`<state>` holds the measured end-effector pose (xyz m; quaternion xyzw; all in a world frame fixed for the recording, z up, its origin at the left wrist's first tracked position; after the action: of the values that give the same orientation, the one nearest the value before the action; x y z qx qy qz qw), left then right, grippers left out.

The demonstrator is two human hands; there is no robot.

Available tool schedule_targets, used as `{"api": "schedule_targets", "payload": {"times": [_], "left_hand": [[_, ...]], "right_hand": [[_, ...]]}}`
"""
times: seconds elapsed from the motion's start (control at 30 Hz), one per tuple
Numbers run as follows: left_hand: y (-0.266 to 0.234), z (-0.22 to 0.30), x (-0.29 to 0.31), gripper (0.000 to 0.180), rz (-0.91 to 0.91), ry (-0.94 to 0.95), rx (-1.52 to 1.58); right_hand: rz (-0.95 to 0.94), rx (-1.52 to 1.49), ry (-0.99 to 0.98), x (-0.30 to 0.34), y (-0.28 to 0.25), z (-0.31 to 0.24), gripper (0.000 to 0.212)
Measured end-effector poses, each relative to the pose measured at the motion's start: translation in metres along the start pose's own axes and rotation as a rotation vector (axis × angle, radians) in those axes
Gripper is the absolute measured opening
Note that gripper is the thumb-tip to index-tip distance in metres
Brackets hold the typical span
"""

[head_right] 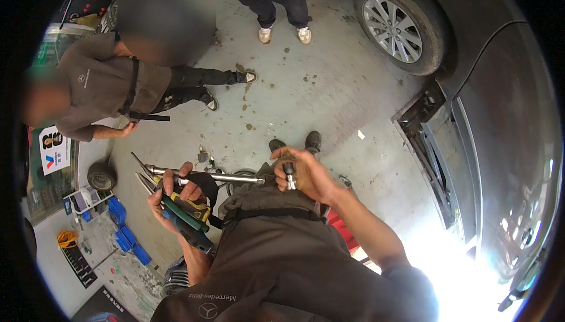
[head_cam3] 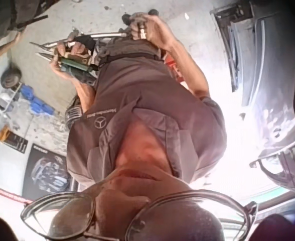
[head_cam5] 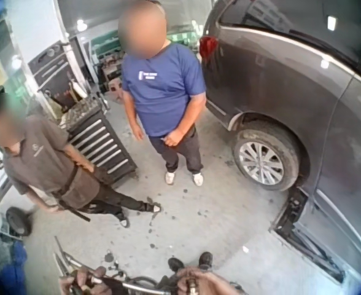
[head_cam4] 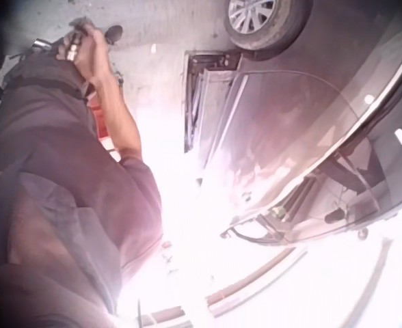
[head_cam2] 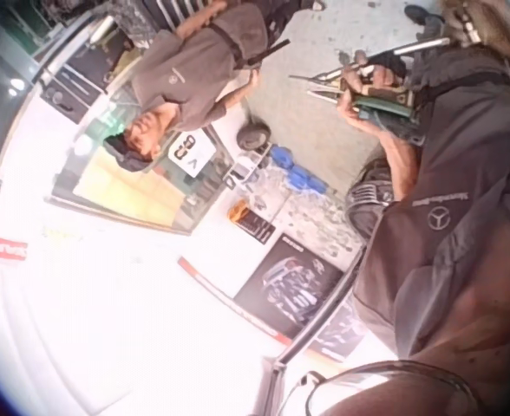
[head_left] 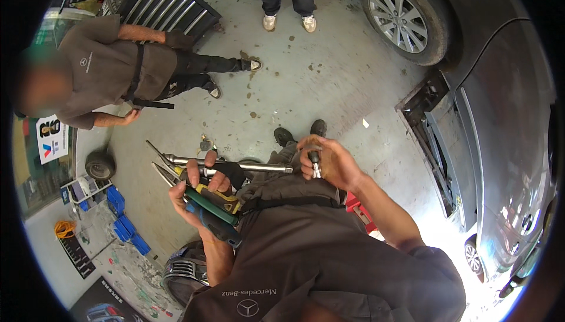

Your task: The person sits on the floor of a garage, disassembling and inspecting various car parts, including a steering column and ignition switch. They use tools like pliers and screwdrivers to manipulate the components and then organize the tools and parts.

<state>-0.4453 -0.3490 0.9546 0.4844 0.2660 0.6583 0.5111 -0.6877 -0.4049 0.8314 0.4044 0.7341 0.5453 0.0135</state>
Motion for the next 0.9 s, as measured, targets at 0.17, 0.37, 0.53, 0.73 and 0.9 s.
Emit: {"api": "schedule_targets", "payload": {"times": [0.17, 0.37, 0.53, 0.73, 0.9], "left_hand": [[-0.013, 0.004, 0.002, 0.021, 0.050, -0.034, 0.014], [-0.023, -0.004, 0.003, 0.024, 0.071, -0.076, 0.068], [-0.029, -0.004, 0.002, 0.025, 0.120, -0.089, 0.010], [-0.024, -0.006, 0.001, 0.022, 0.078, -0.119, 0.057], [-0.024, -0.007, 0.001, 0.023, 0.068, -0.134, 0.062]], "right_hand": [[-0.013, -0.110, -0.044, -0.002, 0.040, -0.025, 0.053], [-0.210, -0.306, -0.049, -0.003, 0.047, -0.021, 0.053], [-0.168, -0.249, -0.082, -0.002, 0.054, -0.020, 0.055], [-0.142, -0.186, -0.152, 0.003, 0.069, -0.031, 0.052], [-0.170, -0.211, -0.176, 0.004, 0.073, -0.034, 0.048]]}}
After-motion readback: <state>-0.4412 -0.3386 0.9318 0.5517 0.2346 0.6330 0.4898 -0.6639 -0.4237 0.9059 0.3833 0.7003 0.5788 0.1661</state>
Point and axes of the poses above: each hand's wrist, its own x-axis away from the middle knuckle, its own y-axis out of the palm, z = x × y, the point moved 4 cm from there along -x, towards the middle knuckle, and after that the axes turned 10 degrees about -y, right-handed, at the moved point
